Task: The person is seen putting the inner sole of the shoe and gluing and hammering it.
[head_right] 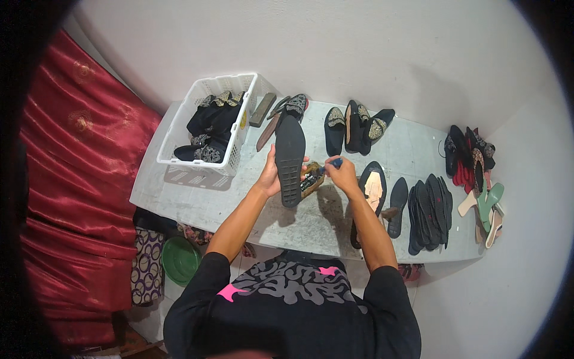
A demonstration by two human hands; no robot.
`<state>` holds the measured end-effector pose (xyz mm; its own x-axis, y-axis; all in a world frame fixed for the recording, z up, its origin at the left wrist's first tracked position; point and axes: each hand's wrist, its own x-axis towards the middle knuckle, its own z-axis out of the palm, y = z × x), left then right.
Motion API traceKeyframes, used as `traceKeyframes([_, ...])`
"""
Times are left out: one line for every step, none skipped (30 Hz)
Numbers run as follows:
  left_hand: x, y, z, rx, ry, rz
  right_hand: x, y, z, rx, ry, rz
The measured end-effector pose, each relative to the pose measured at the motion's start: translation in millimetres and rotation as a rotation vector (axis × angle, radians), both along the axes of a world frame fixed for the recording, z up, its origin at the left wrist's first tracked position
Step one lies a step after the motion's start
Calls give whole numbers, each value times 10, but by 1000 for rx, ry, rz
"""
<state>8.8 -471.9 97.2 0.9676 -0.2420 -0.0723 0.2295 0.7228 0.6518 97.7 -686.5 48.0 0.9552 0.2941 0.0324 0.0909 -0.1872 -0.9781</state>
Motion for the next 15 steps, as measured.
traceKeyframes([1,-12,12,0,5,-11,26,-38,24,60,-21,-27])
traceKeyframes([-12,9,22,3,0,-7,14,-48,139,209,-11,-72])
traceKeyframes([-25,21,24,0,-4,-23,25,-73,285,332,13,-114])
traceKeyframes([-33,31,28,-3,-8,-40,45,-105,437,456,37,-156])
traceKeyframes([-22,2,57,0,-14,-47,56,-178,604,553,22,-176])
traceKeyframes([-17,-13,79,6,-37,-56,58,-217,754,651,9,-196])
traceKeyframes([-6,-28,103,12,-59,-65,51,-242,896,698,-2,-164])
traceKeyframes([1,-53,119,16,-61,-78,13,-254,1036,703,-8,-175])
traceKeyframes([16,-75,126,13,-81,-96,-25,-228,1161,729,-11,-132])
traceKeyframes([27,-96,132,8,-100,-115,-56,-194,1247,754,-15,-89])
traceKeyframes([48,-122,124,12,-104,-129,-71,-167,1301,775,-26,-66])
traceKeyframes([62,-147,113,2,-126,-182,-75,-151,1311,778,-35,-78])
traceKeyframes([75,-170,101,-8,-147,-234,-75,-138,1308,797,-47,-86])
traceKeyframes([84,-218,126,-6,-149,-248,-70,-140,1296,814,-60,-96])
traceKeyframes([93,-275,148,8,-152,-243,-65,-147,1281,854,-71,-120])
